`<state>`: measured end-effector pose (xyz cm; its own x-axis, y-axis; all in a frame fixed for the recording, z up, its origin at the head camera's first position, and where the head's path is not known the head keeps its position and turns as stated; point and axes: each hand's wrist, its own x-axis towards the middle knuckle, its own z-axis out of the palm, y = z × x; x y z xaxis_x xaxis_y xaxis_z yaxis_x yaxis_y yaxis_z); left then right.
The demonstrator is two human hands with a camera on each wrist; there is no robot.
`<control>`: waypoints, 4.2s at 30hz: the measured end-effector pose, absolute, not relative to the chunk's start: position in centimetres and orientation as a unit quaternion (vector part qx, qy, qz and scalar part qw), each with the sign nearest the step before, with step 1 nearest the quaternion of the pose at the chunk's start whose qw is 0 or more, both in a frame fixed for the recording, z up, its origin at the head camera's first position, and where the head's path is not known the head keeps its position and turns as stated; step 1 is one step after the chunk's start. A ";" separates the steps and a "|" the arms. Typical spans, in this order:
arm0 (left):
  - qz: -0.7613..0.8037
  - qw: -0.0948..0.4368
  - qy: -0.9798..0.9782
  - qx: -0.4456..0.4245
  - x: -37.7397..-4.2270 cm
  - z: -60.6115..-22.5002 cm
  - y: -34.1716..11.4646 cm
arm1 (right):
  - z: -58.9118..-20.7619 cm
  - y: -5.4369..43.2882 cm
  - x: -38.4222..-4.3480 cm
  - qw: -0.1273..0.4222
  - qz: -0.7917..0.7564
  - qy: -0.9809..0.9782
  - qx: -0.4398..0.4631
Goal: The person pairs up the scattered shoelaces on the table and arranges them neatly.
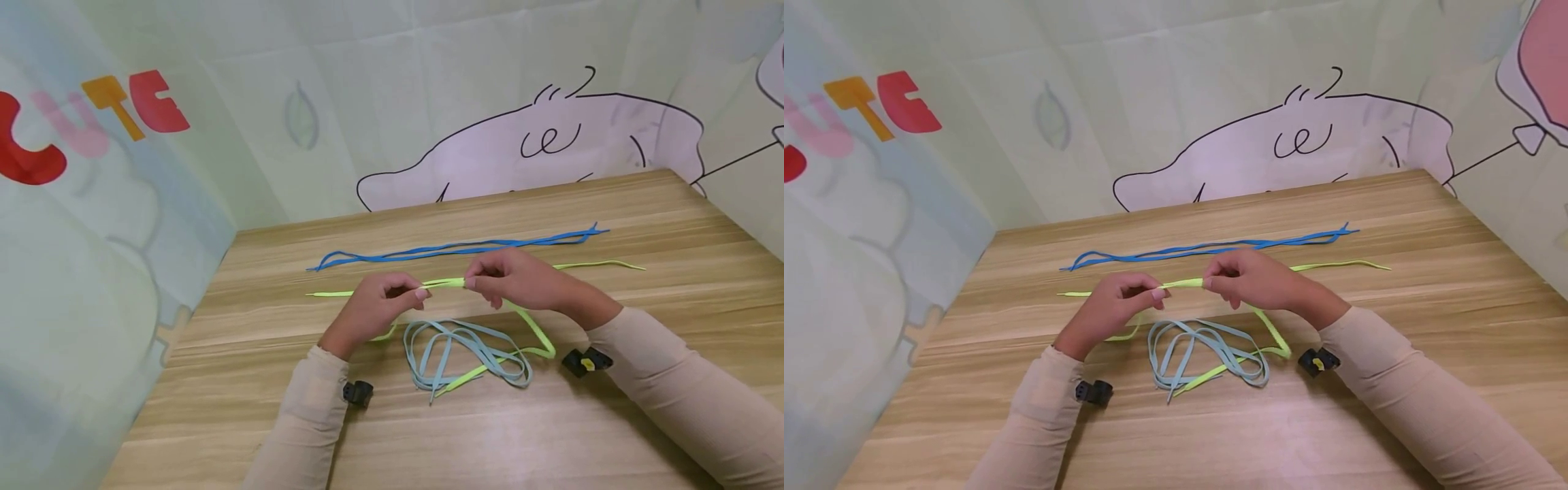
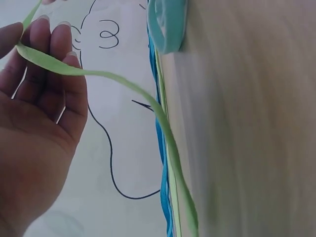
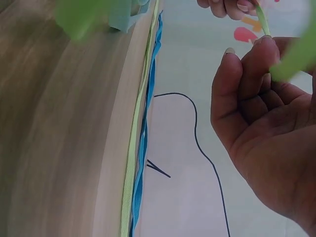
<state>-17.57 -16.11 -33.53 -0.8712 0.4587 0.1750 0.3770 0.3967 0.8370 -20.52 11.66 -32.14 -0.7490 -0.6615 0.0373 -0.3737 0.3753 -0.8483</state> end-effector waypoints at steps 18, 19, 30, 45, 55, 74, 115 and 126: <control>0.478 0.027 0.848 0.228 -18.0 -33.6 -16.9 | -32.1 12.0 -20.8 0.159 -0.450 0.819 -0.317; 0.477 0.027 0.849 0.226 -18.0 -33.6 -16.9 | -32.1 12.1 -20.9 0.161 -0.450 0.820 -0.315; 0.471 0.018 0.859 0.200 -18.0 -33.5 -17.1 | -31.6 13.5 -21.5 0.164 -0.465 0.817 -0.300; 0.461 0.004 0.873 0.157 -18.6 -33.6 -18.0 | -30.9 14.9 -21.8 0.158 -0.498 0.800 -0.294; 0.486 -0.011 0.864 0.130 -18.8 -33.7 -18.3 | -30.5 15.5 -21.9 0.123 -0.533 0.788 -0.284; 0.539 -0.089 0.836 0.058 -19.2 -33.2 -19.4 | -30.5 15.6 -21.8 0.052 -0.578 0.775 -0.250; 0.586 -0.092 0.805 -0.009 -19.6 -33.7 -22.2 | -29.2 16.3 -21.3 -0.009 -0.595 0.772 -0.224; 0.585 -0.100 0.805 -0.031 -19.8 -34.2 -23.1 | -29.0 17.4 -21.6 -0.006 -0.570 0.799 -0.192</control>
